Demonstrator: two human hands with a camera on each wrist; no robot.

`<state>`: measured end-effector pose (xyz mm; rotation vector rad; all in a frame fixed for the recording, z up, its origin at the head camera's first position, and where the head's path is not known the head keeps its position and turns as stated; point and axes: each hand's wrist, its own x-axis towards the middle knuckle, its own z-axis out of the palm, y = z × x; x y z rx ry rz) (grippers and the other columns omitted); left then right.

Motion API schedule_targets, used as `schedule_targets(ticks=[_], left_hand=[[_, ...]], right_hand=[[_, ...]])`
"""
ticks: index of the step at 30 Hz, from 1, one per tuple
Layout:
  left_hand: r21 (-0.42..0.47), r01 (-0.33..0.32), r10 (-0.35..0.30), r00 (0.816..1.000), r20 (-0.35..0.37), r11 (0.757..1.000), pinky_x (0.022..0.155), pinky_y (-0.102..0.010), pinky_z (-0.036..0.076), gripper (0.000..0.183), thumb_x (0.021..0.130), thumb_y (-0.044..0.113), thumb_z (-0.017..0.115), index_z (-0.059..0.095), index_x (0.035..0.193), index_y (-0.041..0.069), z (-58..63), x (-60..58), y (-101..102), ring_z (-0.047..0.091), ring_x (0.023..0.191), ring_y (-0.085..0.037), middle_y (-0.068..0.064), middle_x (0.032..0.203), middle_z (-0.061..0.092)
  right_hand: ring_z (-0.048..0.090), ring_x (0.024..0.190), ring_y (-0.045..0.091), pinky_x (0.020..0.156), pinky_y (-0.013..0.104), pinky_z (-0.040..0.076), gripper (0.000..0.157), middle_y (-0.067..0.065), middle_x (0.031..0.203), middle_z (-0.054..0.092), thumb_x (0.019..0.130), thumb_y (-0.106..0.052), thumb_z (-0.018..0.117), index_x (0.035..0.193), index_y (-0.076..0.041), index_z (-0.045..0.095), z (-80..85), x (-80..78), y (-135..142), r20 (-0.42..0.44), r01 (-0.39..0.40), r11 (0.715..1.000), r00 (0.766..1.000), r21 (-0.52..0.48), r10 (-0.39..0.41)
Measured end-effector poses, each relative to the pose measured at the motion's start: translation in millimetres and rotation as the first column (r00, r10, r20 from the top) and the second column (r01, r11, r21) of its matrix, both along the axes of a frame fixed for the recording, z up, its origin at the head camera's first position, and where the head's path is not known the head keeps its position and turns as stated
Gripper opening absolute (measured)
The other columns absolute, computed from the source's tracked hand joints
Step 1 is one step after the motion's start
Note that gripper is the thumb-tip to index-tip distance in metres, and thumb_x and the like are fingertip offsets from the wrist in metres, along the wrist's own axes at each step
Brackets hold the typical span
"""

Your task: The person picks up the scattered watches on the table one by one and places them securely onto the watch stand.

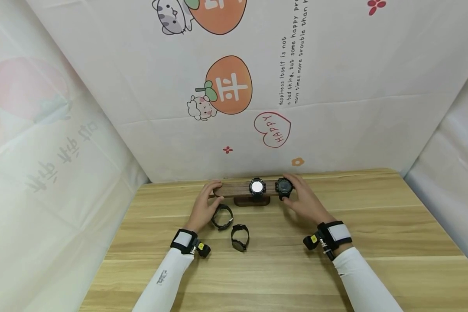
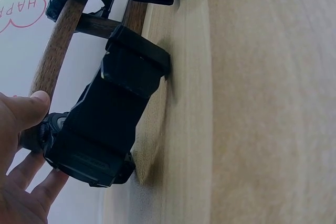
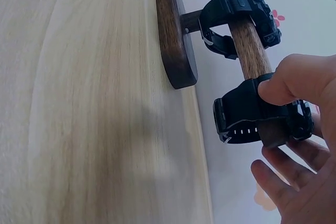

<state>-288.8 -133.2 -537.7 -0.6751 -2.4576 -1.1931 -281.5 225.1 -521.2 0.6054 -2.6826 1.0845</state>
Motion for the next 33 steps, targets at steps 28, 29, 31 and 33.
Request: schedule_targets(ticks=[28, 29, 31, 33], left_hand=[[-0.016, -0.008, 0.008, 1.0, 0.018, 1.0, 0.095, -0.038, 0.049, 0.047, 0.093, 0.014, 0.064, 0.05, 0.137, 0.009, -0.7, -1.6, -0.6, 0.043, 0.127, -0.013, -0.004, 0.144, 0.044], [-0.015, -0.01, 0.01, 1.0, 0.018, 1.0, 0.095, -0.038, 0.049, 0.047, 0.093, 0.013, 0.064, 0.05, 0.137, 0.01, -0.9, -1.7, -0.7, 0.043, 0.127, -0.012, -0.002, 0.144, 0.044], [-0.015, -0.013, 0.013, 1.0, 0.016, 1.0, 0.095, -0.038, 0.049, 0.047, 0.092, 0.013, 0.065, 0.05, 0.137, 0.011, -1.7, -2.1, -0.7, 0.043, 0.127, -0.012, 0.003, 0.144, 0.043], [-0.015, -0.014, 0.015, 1.0, 0.017, 1.0, 0.095, -0.038, 0.049, 0.047, 0.092, 0.012, 0.065, 0.051, 0.137, 0.012, -2.2, -2.3, -0.7, 0.043, 0.127, -0.012, 0.006, 0.144, 0.042]], right_hand=[[0.035, 0.132, 0.037, 0.106, 0.06, 0.033, 0.079, 0.015, 0.149, 0.038, 0.084, -0.014, 0.073, 0.152, -0.019, 0.031, -5.0, -2.0, -12.2, -0.007, 0.0, 1.0, 1.0, -0.018, 0.0], [0.034, 0.132, 0.038, 0.107, 0.061, 0.031, 0.079, 0.015, 0.149, 0.038, 0.085, -0.016, 0.073, 0.152, -0.019, 0.031, -5.2, -2.0, -12.5, -0.012, -0.001, 1.0, 1.0, -0.012, 0.001], [0.033, 0.133, 0.039, 0.108, 0.062, 0.028, 0.079, 0.016, 0.15, 0.038, 0.085, -0.017, 0.073, 0.152, -0.018, 0.031, -5.6, -2.6, -13.1, -0.026, -0.006, 1.0, 1.0, -0.002, 0.005], [0.032, 0.133, 0.04, 0.108, 0.063, 0.027, 0.078, 0.017, 0.149, 0.038, 0.085, -0.018, 0.073, 0.152, -0.016, 0.032, -6.1, -3.2, -13.6, -0.039, -0.013, 1.0, 0.999, 0.002, 0.013]])
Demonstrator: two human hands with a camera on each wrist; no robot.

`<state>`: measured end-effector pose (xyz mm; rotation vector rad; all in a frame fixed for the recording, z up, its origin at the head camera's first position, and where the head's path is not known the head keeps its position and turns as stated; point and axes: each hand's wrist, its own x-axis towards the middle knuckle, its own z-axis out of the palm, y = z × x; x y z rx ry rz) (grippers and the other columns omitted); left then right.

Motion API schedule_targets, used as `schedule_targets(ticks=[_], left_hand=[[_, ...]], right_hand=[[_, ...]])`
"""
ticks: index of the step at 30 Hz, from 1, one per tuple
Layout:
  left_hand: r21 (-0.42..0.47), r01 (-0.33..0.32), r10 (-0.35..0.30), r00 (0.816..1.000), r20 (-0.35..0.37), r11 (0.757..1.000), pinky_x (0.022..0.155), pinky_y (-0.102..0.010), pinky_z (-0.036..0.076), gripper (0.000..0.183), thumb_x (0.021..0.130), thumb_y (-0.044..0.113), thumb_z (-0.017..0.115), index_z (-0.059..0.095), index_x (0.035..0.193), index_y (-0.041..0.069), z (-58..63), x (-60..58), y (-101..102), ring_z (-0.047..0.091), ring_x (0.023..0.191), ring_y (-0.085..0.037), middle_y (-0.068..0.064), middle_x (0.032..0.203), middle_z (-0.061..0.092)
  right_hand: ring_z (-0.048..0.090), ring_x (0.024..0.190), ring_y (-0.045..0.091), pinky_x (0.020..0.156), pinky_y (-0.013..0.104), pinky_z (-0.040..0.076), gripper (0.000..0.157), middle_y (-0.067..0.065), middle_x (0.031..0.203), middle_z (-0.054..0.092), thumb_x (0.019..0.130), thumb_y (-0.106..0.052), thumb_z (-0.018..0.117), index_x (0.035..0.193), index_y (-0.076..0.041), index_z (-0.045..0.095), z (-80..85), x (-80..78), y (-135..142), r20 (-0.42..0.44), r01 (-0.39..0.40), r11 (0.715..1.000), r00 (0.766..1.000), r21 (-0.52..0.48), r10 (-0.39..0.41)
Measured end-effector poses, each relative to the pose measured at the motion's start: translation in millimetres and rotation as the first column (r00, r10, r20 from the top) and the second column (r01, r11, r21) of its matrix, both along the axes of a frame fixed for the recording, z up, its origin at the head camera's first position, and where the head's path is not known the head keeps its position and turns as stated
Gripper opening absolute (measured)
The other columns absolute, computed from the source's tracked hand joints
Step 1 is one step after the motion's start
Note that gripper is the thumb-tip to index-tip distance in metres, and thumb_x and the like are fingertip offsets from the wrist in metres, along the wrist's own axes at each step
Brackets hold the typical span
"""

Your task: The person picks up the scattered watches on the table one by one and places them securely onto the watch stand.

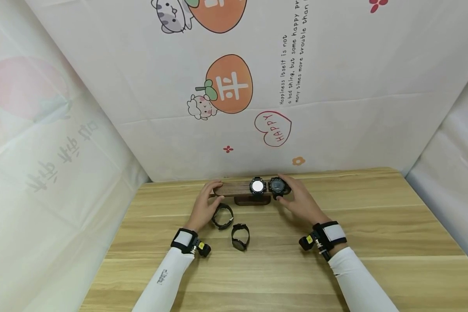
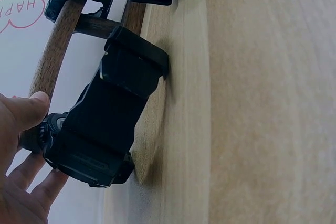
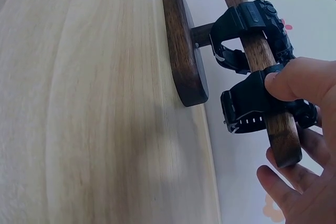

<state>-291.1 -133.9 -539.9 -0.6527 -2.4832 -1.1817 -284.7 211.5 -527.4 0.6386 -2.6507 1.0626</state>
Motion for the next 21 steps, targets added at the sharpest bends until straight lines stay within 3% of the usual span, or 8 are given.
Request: schedule_targets(ticks=[9, 16, 21], left_hand=[[0.0, 0.003, -0.003, 1.0, 0.011, 1.0, 0.095, -0.038, 0.049, 0.047, 0.092, 0.011, 0.065, 0.05, 0.137, 0.011, -0.8, -1.1, 0.1, 0.043, 0.126, -0.011, 0.007, 0.143, 0.042], [0.007, 0.01, -0.01, 1.0, -0.003, 1.0, 0.095, -0.04, 0.049, 0.047, 0.092, 0.012, 0.065, 0.05, 0.137, 0.011, -0.7, -1.6, 0.3, 0.044, 0.125, -0.013, -0.005, 0.142, 0.046], [0.003, 0.008, -0.008, 1.0, -0.007, 1.0, 0.095, -0.038, 0.049, 0.047, 0.093, 0.013, 0.064, 0.05, 0.137, 0.012, -2.3, -2.4, 0.2, 0.043, 0.126, -0.011, 0.003, 0.143, 0.044]], right_hand=[[0.034, 0.132, 0.037, 0.107, 0.062, 0.029, 0.078, 0.014, 0.147, 0.04, 0.085, -0.022, 0.073, 0.152, -0.017, 0.033, 0.0, -0.6, -2.1, -0.032, -0.005, 1.0, 0.999, 0.013, 0.006], [0.034, 0.133, 0.037, 0.107, 0.062, 0.03, 0.078, 0.013, 0.147, 0.04, 0.086, -0.025, 0.073, 0.152, -0.019, 0.031, -1.0, -0.1, -2.3, -0.027, 0.002, 1.0, 1.0, 0.02, -0.002], [0.033, 0.133, 0.039, 0.106, 0.065, 0.029, 0.079, 0.015, 0.149, 0.038, 0.087, -0.027, 0.072, 0.153, -0.02, 0.03, -0.5, 0.6, -2.8, -0.036, -0.005, 1.0, 0.999, 0.023, 0.005]])
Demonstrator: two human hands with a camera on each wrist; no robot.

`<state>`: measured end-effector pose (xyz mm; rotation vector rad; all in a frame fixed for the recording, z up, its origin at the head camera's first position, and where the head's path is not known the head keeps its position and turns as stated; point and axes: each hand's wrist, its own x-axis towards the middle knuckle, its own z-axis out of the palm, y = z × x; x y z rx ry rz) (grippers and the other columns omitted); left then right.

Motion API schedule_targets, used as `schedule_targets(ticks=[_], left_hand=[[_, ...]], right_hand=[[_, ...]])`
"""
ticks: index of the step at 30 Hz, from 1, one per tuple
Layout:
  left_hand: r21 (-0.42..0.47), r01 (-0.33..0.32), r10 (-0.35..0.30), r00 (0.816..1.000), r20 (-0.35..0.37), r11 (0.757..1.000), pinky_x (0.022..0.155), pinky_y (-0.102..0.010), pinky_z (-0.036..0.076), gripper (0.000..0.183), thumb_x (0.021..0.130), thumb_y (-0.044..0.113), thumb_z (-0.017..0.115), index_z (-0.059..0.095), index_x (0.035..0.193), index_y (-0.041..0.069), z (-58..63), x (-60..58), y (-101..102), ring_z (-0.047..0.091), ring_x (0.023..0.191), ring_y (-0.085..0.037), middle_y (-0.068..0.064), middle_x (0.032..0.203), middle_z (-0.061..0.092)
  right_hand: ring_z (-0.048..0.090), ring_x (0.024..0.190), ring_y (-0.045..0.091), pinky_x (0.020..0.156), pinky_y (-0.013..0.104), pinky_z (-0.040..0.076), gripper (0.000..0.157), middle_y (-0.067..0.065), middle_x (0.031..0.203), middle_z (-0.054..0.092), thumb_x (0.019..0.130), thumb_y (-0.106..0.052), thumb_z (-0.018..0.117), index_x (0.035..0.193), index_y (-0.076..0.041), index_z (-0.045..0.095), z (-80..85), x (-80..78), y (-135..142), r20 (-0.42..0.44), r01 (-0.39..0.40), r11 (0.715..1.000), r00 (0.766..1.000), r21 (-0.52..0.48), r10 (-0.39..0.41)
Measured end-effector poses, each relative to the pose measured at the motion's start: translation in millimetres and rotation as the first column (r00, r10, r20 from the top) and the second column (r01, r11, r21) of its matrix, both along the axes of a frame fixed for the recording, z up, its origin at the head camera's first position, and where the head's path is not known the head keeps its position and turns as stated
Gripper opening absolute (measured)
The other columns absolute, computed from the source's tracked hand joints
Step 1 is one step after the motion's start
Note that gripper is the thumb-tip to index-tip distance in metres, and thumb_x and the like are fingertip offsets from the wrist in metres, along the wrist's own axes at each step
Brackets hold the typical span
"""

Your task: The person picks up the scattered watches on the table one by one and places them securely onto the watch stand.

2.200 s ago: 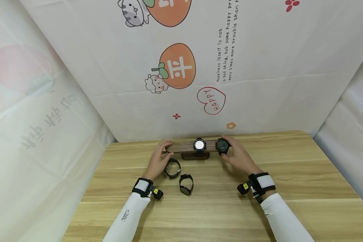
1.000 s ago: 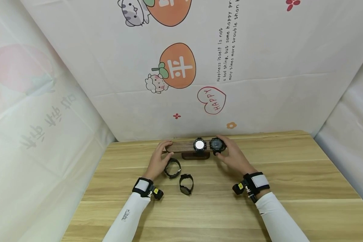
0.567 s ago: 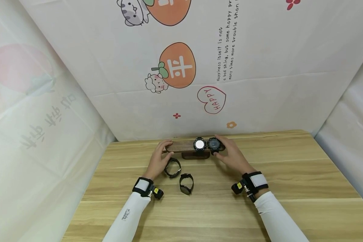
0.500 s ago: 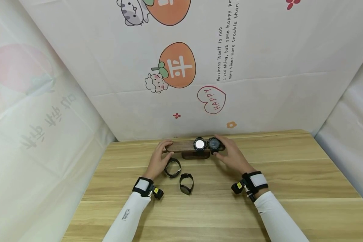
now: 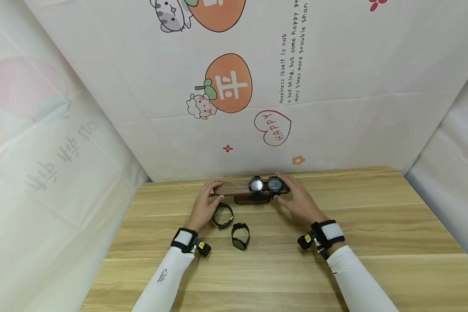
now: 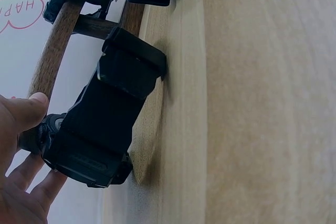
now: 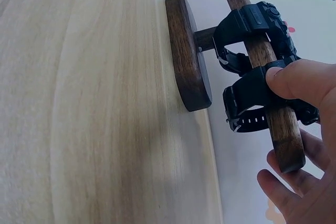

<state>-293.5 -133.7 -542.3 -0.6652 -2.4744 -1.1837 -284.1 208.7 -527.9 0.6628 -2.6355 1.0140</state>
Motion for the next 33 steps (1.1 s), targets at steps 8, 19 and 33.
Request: schedule_targets(ticks=[8, 19, 33], left_hand=[[-0.002, -0.004, 0.004, 1.0, 0.014, 1.0, 0.095, -0.039, 0.049, 0.046, 0.094, 0.016, 0.063, 0.05, 0.137, 0.011, 1.3, 1.6, -0.3, 0.042, 0.128, -0.011, 0.005, 0.144, 0.042], [-0.002, -0.003, 0.003, 1.0, 0.006, 1.0, 0.095, -0.039, 0.049, 0.046, 0.094, 0.016, 0.063, 0.05, 0.138, 0.011, 0.2, 0.9, -0.4, 0.041, 0.129, -0.011, 0.003, 0.145, 0.042], [0.0, -0.013, 0.013, 1.0, 0.02, 1.0, 0.095, -0.041, 0.049, 0.047, 0.093, 0.014, 0.064, 0.05, 0.138, 0.013, 1.2, 2.6, 0.4, 0.042, 0.128, -0.011, 0.007, 0.145, 0.041]], right_hand=[[0.032, 0.133, 0.037, 0.105, 0.064, 0.03, 0.078, 0.015, 0.149, 0.037, 0.087, -0.028, 0.072, 0.152, -0.021, 0.031, -0.5, -0.5, -1.8, -0.019, -0.003, 1.0, 1.0, -0.003, 0.003], [0.033, 0.132, 0.04, 0.101, 0.067, 0.033, 0.078, 0.015, 0.149, 0.036, 0.087, -0.033, 0.071, 0.153, -0.027, 0.029, -0.7, -0.2, -2.8, -0.003, -0.001, 1.0, 1.0, -0.015, 0.0], [0.03, 0.135, 0.037, 0.107, 0.062, 0.029, 0.08, 0.016, 0.15, 0.034, 0.087, -0.035, 0.071, 0.152, -0.018, 0.03, -2.9, -1.6, -2.2, 0.019, 0.018, 1.0, 1.0, -0.001, -0.018]])
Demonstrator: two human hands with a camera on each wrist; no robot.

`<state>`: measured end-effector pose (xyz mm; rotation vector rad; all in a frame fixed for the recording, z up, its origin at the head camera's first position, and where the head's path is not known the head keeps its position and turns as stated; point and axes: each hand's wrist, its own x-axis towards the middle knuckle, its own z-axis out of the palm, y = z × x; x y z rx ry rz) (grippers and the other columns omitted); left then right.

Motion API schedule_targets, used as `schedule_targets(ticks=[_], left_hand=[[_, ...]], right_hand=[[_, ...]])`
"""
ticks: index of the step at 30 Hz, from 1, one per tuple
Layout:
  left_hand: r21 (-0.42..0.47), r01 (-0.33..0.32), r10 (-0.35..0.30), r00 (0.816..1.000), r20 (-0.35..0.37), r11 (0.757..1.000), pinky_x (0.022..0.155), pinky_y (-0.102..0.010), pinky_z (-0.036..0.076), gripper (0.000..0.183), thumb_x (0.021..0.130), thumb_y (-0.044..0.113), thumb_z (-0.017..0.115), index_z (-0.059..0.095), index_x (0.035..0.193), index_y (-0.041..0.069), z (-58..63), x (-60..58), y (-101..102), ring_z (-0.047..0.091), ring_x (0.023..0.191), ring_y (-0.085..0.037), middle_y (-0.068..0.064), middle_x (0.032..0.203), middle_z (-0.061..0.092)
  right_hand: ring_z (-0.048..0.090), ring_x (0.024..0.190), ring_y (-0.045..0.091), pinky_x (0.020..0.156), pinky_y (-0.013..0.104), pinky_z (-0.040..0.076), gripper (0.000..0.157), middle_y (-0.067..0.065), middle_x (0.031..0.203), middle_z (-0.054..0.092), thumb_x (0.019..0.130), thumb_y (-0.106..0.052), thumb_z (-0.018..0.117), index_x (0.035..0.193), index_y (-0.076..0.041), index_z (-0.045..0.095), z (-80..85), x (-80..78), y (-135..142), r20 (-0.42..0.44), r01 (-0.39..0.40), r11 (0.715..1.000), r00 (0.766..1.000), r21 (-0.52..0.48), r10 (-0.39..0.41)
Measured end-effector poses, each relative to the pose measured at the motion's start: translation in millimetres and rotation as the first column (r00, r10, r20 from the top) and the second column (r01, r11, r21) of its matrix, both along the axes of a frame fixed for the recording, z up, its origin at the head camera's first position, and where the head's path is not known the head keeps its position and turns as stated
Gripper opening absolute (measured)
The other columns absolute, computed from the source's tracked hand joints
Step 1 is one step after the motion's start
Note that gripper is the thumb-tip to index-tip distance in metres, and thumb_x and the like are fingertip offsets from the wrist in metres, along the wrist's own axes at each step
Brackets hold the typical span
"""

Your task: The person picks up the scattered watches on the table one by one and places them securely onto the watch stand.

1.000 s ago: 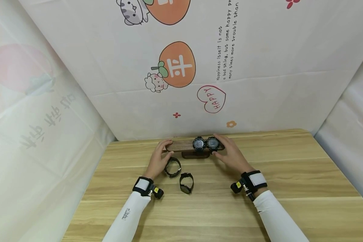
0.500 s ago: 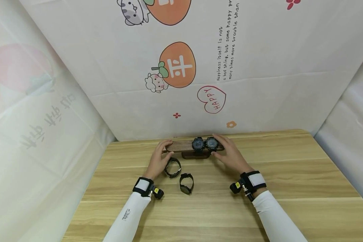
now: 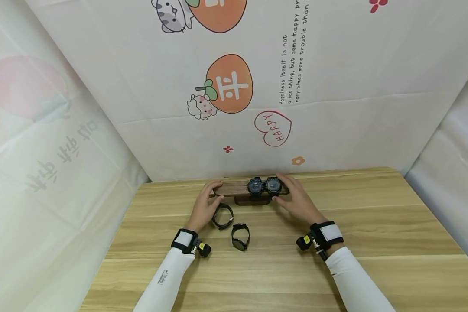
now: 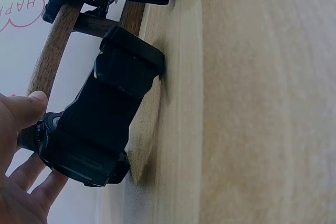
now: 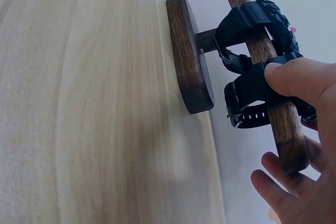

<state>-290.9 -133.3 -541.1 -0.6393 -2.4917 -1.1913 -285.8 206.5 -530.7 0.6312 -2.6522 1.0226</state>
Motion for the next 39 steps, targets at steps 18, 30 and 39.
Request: schedule_targets(ticks=[18, 30, 39], left_hand=[[-0.001, 0.017, -0.017, 1.0, -0.007, 1.0, 0.093, -0.047, 0.05, 0.068, 0.096, 0.018, 0.061, 0.025, 0.153, 0.025, -3.5, 1.1, -0.8, 0.042, 0.127, -0.015, -0.003, 0.152, 0.034], [0.047, -0.032, 0.03, 0.999, 0.039, 0.998, 0.102, -0.05, 0.042, 0.072, 0.096, 0.018, 0.061, 0.019, 0.154, 0.022, -2.5, 11.8, -7.1, 0.032, 0.133, -0.025, -0.009, 0.151, 0.026], [0.035, -0.091, 0.092, 0.995, -0.031, 0.995, 0.09, -0.044, 0.049, 0.042, 0.096, 0.017, 0.059, 0.049, 0.136, 0.008, 7.7, 33.4, -5.0, 0.046, 0.114, -0.019, -0.008, 0.124, 0.049]], right_hand=[[0.026, 0.137, 0.039, 0.107, 0.065, 0.027, 0.081, 0.017, 0.154, 0.027, 0.086, -0.03, 0.073, 0.152, -0.014, 0.029, -2.2, 8.6, 6.3, 0.041, 0.009, 0.999, 0.999, -0.032, -0.008], [0.03, 0.134, 0.039, 0.104, 0.065, 0.03, 0.08, 0.015, 0.155, 0.025, 0.087, -0.026, 0.073, 0.152, -0.012, 0.029, 3.8, 20.5, 8.3, 0.025, 0.019, 0.997, 1.0, -0.078, -0.017], [0.032, 0.132, 0.034, 0.105, 0.061, 0.031, 0.061, 0.012, 0.145, 0.041, 0.084, -0.01, 0.073, 0.14, -0.011, 0.05, 20.0, 35.6, 2.9, -0.185, 0.06, 0.989, 0.979, -0.133, -0.085]])
